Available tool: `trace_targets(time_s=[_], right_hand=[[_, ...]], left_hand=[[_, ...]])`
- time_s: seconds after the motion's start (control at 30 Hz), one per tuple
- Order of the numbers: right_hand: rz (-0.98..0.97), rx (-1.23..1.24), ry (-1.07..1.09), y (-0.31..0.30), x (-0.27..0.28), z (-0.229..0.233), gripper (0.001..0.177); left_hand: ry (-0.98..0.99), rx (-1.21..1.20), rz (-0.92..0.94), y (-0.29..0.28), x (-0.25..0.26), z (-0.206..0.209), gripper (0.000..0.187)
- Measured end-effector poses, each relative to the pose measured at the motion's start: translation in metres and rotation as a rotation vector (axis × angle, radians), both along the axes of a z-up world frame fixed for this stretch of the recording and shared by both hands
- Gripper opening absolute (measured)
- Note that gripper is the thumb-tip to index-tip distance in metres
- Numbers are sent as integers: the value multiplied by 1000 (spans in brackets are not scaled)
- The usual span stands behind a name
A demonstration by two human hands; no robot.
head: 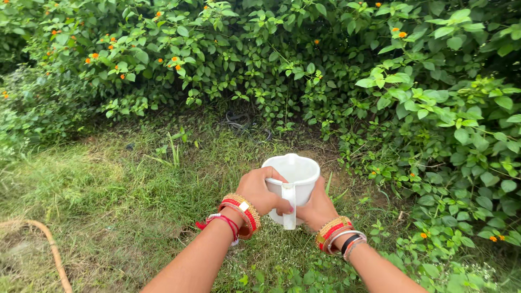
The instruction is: The person holds a white mug and rinses it inside a bucket of water before pouring water over the mug outdoors.
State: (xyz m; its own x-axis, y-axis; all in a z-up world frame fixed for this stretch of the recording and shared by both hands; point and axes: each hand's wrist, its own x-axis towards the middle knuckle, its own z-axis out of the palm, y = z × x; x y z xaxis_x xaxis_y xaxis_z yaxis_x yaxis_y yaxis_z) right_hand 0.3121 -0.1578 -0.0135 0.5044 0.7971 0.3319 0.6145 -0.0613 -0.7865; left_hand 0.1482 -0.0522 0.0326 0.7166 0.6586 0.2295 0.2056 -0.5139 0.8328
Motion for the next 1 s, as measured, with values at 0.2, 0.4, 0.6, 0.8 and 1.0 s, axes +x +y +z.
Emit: trace_targets(time_s=[0.2, 0.4, 0.6, 0.8, 1.0], right_hand=[[-9, -54, -40, 10, 36, 9, 121], [-93, -45, -130, 21, 53, 34, 117], [-155, -74, -145, 34, 64, 52, 119], [-147, -29, -160, 49, 66, 39, 114], [-220, -49, -130, 73, 60, 26, 115]], left_hand=[[-6, -10, 7, -2, 21, 9, 60], [-57, 34, 46, 17, 48, 16, 136], [-126, -245, -71, 49, 70, 8, 146], [-250, -317, -225, 69, 84, -15, 123], [-190, -293, -228, 94, 78, -15, 116]])
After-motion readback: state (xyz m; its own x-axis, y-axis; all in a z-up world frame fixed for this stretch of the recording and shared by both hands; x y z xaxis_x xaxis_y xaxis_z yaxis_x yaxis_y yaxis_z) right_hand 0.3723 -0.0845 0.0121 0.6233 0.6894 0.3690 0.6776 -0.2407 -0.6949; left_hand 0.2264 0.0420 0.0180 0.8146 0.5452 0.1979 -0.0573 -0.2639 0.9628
